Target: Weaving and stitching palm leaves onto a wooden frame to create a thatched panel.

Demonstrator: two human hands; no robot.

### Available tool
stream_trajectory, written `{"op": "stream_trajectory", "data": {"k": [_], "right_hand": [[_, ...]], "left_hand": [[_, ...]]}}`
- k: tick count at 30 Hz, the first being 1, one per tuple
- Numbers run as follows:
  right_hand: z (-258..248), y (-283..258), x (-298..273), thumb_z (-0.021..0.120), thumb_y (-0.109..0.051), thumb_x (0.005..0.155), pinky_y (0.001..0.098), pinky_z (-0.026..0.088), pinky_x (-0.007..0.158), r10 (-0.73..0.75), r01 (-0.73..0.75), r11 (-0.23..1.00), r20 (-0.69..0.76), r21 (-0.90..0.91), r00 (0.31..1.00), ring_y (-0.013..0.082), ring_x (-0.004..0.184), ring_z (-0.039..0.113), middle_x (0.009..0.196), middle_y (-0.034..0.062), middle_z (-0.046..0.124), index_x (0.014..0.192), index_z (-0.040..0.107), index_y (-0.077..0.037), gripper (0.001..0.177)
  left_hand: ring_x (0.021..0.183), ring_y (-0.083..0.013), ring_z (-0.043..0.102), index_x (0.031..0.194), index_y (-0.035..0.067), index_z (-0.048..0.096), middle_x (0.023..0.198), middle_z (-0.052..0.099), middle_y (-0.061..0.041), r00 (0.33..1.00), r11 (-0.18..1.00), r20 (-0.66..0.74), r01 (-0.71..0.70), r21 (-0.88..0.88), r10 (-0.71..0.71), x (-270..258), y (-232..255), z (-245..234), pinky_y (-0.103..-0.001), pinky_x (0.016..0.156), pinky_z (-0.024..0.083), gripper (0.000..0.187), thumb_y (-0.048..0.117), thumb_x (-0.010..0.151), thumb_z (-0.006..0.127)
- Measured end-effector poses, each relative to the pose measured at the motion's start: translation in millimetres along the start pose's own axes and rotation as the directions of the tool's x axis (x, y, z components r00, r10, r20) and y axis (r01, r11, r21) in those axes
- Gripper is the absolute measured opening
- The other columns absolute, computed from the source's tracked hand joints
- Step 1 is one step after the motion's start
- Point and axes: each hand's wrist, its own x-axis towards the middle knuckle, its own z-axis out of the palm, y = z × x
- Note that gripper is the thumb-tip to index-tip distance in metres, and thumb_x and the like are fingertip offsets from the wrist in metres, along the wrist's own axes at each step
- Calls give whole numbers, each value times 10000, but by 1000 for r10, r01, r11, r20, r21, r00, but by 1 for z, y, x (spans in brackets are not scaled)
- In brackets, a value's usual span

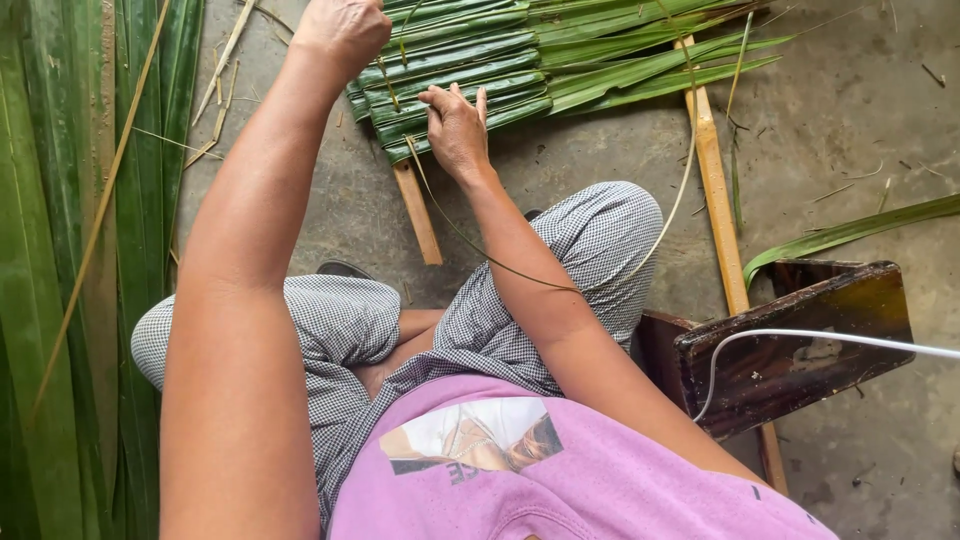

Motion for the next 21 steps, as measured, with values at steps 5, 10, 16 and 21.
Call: {"op": "stream_trajectory", "data": {"k": [5,10,16,21], "right_hand": [[-3,-4,-1,632,-140,931,592,73,1259,22,-22,1000,-10,-13,1000,382,1366,516,1256,-1,742,1074,786,-179,214],[-5,-7,-1,650,-119,916,611,62,1252,31,-31,999,-8,10,999,405,1356,516,1247,-2,746,1068,798,-163,217],[-5,-8,0,660,-123,905,610,56,1255,51,-50,999,-27,13,998,424,1338,533,1213,-3,763,1060,800,-157,212],[-5,-10,-1,650,-118,911,616,63,1252,59,-59,998,-10,11,998,416,1342,528,1167,-33,779,1058,796,-152,211]], "left_hand": [[604,-115,673,774,146,770,738,744,-11,996,997,92,7,71,-13,-2,3,-19,-298,567,567,194,139,938,666],[756,-130,687,830,144,792,880,754,-21,991,991,136,-27,133,8,-2,8,-29,-310,631,547,101,139,893,712],[687,-106,582,758,130,691,810,690,-42,997,964,75,-30,264,10,-2,20,-17,-269,590,471,168,155,924,681],[622,-78,471,779,130,626,760,581,-7,968,958,-212,180,225,-132,-12,38,13,-206,487,444,125,138,904,636]]}}
